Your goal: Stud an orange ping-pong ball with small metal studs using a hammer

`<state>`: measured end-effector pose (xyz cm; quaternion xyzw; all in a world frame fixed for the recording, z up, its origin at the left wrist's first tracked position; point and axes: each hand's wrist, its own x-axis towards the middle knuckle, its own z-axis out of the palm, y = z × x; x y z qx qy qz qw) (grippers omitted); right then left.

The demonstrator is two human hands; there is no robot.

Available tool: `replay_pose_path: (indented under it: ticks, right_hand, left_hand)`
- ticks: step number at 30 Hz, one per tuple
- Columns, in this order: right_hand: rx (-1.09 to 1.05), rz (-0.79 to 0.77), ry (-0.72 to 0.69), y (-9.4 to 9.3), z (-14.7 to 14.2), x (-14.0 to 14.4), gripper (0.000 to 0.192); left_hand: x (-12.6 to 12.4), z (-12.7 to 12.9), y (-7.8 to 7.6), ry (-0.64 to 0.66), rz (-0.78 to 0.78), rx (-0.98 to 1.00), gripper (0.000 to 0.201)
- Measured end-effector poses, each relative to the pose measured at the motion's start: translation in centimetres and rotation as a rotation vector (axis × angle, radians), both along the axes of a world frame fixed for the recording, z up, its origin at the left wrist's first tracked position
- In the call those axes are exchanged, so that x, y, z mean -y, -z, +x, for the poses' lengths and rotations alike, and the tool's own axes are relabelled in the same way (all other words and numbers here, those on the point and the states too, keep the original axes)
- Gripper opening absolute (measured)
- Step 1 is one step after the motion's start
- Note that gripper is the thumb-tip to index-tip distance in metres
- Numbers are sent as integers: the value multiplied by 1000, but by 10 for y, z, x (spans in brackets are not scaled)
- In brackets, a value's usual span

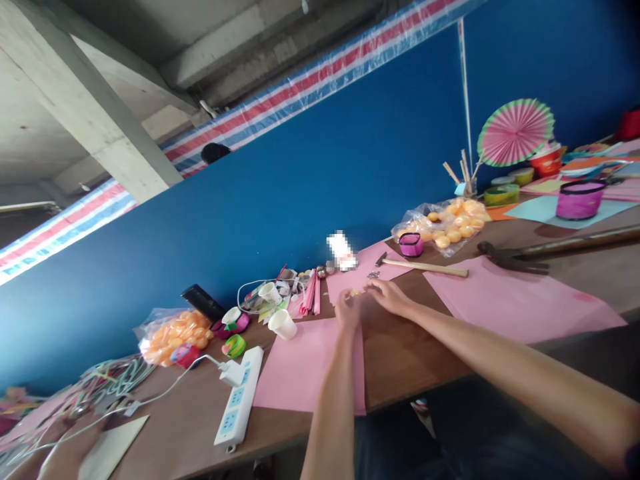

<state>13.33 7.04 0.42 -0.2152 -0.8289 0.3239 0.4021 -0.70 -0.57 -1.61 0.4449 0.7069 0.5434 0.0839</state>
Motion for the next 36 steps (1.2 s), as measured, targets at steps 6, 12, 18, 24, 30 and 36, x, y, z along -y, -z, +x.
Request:
replay_pose_path:
  ticks: [6, 12, 18, 24, 30, 36]
  right_hand:
    - [38, 20, 228, 4, 1, -2, 22]
    - [97, 5, 377, 1, 5, -9, 22]
    - [223, -109, 409, -7, 10, -32, 24]
    - [352, -104, 392, -2, 23, -45, 28]
    - [387, 34, 349, 7, 32, -40, 22]
    - [378, 149, 312, 13, 29, -39, 24]
  left_hand:
    - [2, 3, -3, -1, -5, -24, 38]
    - [6, 9, -11, 33, -3, -83, 28]
    - [5, 8, -10, 8, -9, -104, 27]
    - [2, 5, -6, -37, 3, -103, 29]
    - [2, -3, -8, -98, 36, -74, 32]
    - [6, -14, -14, -119, 63, -38, 32]
